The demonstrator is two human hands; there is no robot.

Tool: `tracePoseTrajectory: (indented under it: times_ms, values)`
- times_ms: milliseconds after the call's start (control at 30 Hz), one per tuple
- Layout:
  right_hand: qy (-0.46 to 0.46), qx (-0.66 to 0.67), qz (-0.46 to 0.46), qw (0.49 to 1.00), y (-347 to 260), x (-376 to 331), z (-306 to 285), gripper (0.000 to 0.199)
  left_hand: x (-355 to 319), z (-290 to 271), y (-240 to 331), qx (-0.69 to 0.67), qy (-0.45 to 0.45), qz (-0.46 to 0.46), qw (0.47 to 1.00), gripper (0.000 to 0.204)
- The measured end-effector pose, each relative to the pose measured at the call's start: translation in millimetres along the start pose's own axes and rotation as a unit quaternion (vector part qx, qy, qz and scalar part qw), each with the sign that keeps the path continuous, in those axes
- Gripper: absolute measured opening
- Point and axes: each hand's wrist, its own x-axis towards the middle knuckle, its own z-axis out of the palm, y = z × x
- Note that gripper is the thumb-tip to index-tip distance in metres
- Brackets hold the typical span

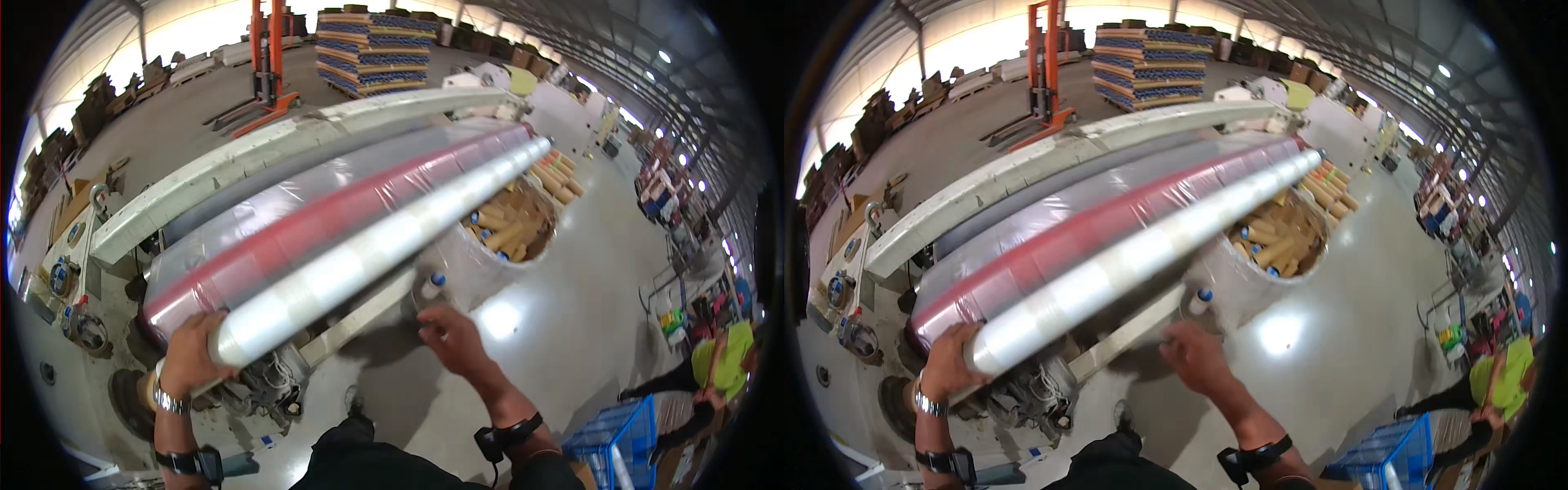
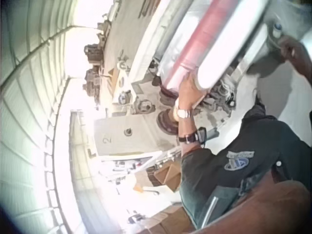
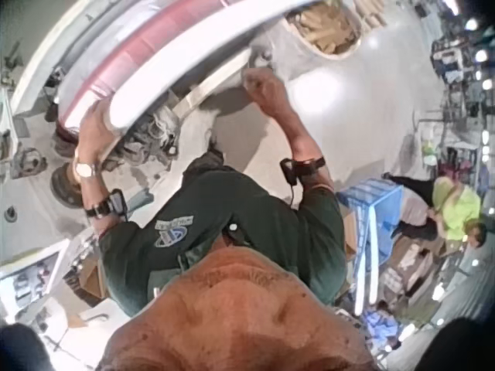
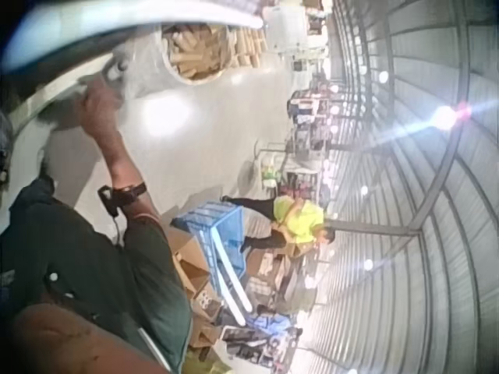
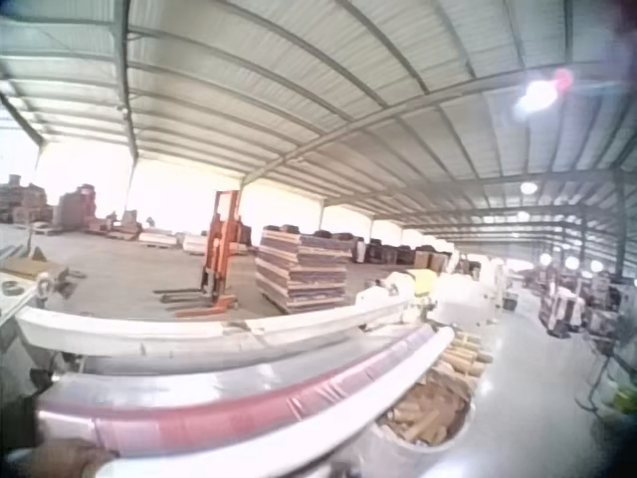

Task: Operating a large roll-slitting or rewinding machine to process rolls of material.

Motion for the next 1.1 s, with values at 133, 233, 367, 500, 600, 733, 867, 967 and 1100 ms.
tracePoseTrajectory:
  times_ms: [133,233,367,500,600,733,867,967,1100]
  values:
    - [0.018,0.008,0.002,1.0,5,157,-18,0.021,8,-9,2,-0.011,-0.024,-0.069,0.997,0.08]
    - [0.027,-0.005,-0.033,0.999,40,276,-23,0.039,23,-7,8,-0.01,-0.032,-0.096,0.995,0.078]
    - [-0.019,0.06,-0.004,0.998,69,408,2,0.044,36,-4,17,0.002,-0.029,-0.146,0.989,0.073]
    - [-0.099,0.114,0.08,0.985,70,489,35,0.044,38,7,23,0.024,0.012,-0.185,0.982,0.066]
    - [-0.152,0.195,0.138,0.959,79,522,63,0.04,33,22,17,0.007,0.076,-0.241,0.968,0.06]
    - [-0.217,0.263,0.144,0.929,78,546,95,0.03,32,36,24,-0.002,0.182,-0.316,0.931,0.054]
    - [-0.235,0.35,0.134,0.897,96,561,92,0.02,30,43,13,0.003,0.173,-0.348,0.921,0.035]
    - [-0.172,0.29,0.093,0.937,113,551,50,0.021,55,43,10,0.068,0.211,-0.329,0.918,0.029]
    - [-0.257,0.205,-0.03,0.944,57,460,46,0.015,19,32,-15,0.262,0.285,-0.371,0.844,0.027]
